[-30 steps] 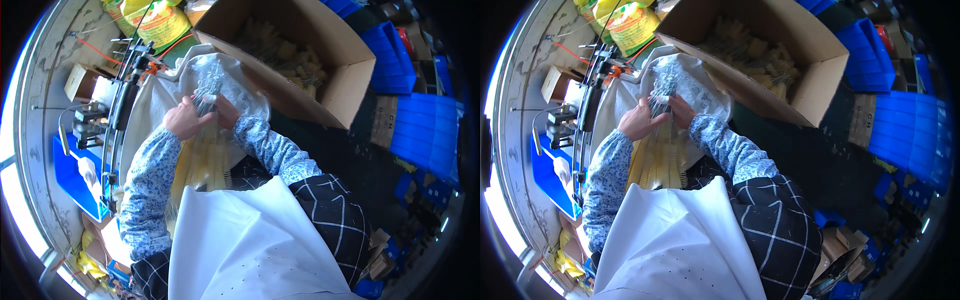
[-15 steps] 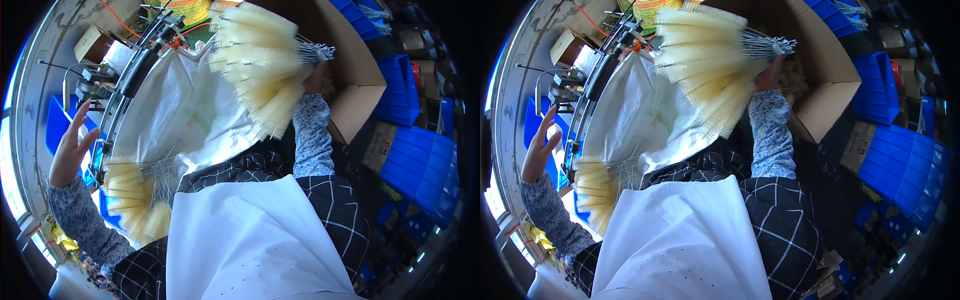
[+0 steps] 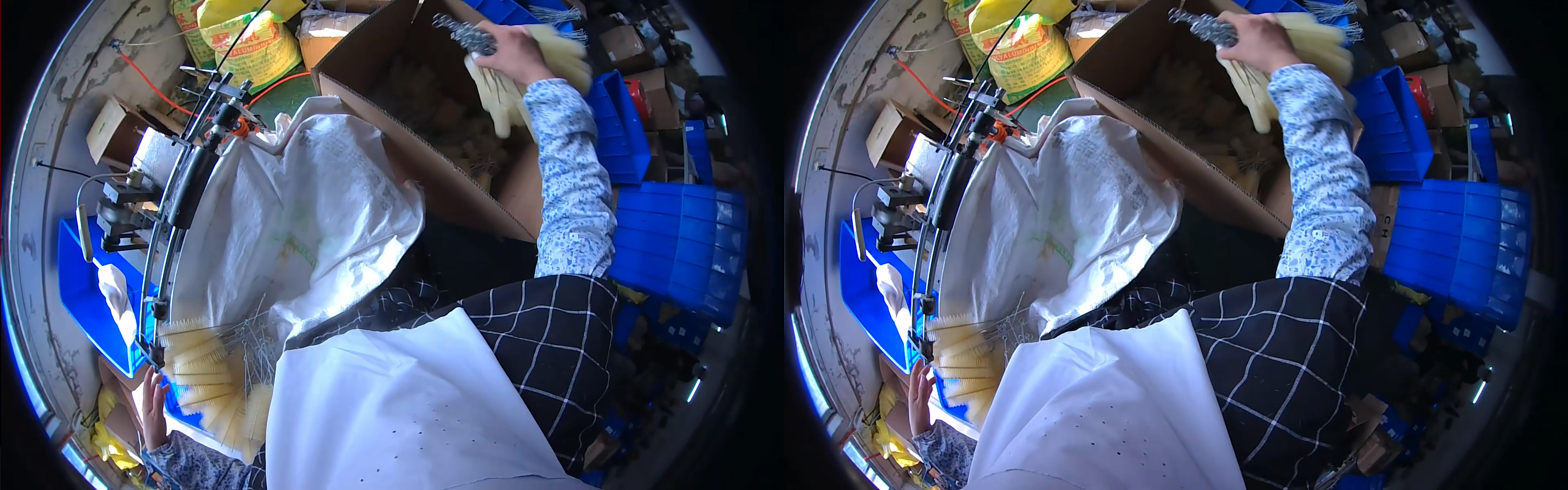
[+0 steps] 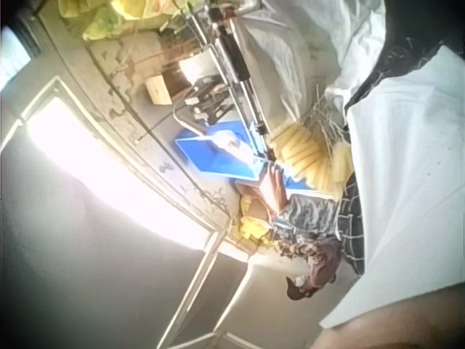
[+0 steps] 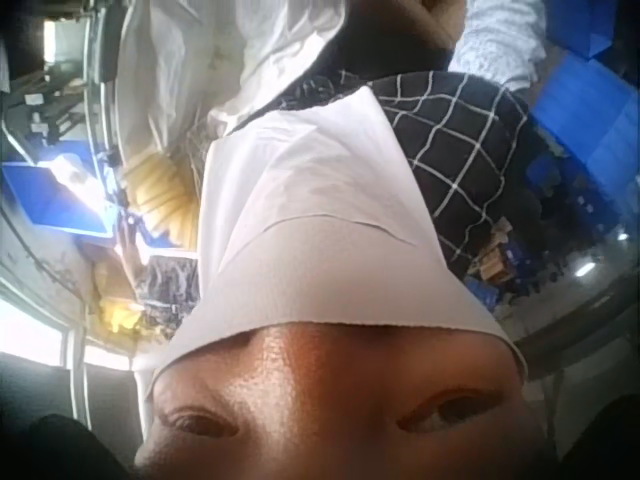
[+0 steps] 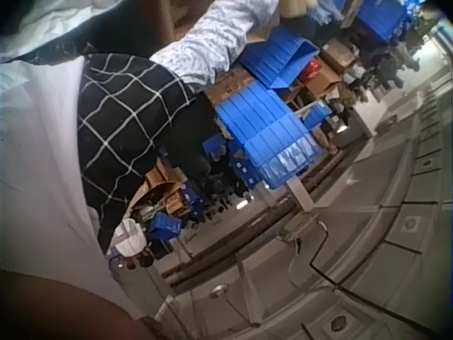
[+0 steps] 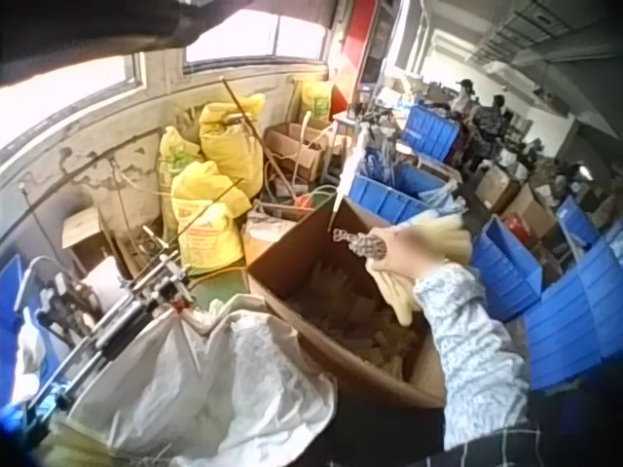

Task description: The person repeatedly picks up a bundle of yellow bristle brushes and a metal wire handle from a cardboard box. They insert the wire handle into the bristle bundle and press the assembly into a mechanical device to secure the components. The person then removes the finished brush and places it into a white bag, repeating this process for multiple units.

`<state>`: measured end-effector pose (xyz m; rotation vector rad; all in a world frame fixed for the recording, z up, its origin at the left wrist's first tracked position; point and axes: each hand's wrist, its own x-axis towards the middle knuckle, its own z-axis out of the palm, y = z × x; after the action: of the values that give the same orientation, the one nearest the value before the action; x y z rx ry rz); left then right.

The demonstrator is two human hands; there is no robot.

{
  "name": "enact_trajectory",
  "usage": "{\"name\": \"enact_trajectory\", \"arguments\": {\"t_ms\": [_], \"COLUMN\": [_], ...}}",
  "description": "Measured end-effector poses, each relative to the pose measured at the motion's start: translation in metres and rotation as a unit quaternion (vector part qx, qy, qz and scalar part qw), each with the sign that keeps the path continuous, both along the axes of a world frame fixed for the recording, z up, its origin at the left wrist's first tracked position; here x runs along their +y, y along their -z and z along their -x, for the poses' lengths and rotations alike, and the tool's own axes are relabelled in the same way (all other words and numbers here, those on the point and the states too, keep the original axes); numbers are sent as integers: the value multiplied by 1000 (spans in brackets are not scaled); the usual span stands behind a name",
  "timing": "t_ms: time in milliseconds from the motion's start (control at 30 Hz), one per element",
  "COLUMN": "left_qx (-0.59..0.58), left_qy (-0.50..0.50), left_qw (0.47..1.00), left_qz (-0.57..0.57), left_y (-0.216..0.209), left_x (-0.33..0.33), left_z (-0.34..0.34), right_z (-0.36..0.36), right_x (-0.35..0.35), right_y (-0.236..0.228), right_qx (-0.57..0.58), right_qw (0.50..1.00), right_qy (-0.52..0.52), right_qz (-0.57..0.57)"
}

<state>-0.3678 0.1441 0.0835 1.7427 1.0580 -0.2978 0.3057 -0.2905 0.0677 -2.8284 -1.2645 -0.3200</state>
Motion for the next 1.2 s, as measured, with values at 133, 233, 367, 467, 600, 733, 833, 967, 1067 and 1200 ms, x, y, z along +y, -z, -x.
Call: {"name": "enact_trajectory", "arguments": {"t_ms": [133, 233, 367, 467, 600, 733, 833, 967, 1067, 1200], "left_qx": [-13, -20, 33, 57, 59, 50, 38, 17, -12, -85], "left_qy": [-4, 8, 13, -12, -17, -23, -32, -47, -60, -163], "left_qw": [999, 999, 998, 997, 997, 997, 998, 998, 998, 983], "left_qz": [-37, -26, -50, -45, -45, -45, -47, -43, -33, -6], "left_y": [-18, -25, -44, -34, -22, 4, 24, 43, 56, 75], "left_x": [-9, -8, -29, -33, -32, -39, -50, -60, -62, -71], "left_z": [-12, -32, -38, -31, -36, -52, -66, -77, -78, -24], "right_z": [-24, -52, -29, -6, 4, 21, 56, 115, 152, 222], "right_x": [81, 80, 102, 110, 79, 53, 45, 55, 86, 165], "right_y": [87, 191, 269, 246, 228, 192, 153, 112, 98, 93], "right_qx": [58, -35, 106, 272, 350, 374, 330, 278, 345, 377], "right_qw": [943, 926, 931, 904, 924, 925, 939, 926, 886, 822], "right_qy": [-118, -132, -28, 9, 46, 58, 10, -100, -183, -376], "right_qz": [307, 352, 348, 329, 150, 24, -94, -235, -249, -202]}}
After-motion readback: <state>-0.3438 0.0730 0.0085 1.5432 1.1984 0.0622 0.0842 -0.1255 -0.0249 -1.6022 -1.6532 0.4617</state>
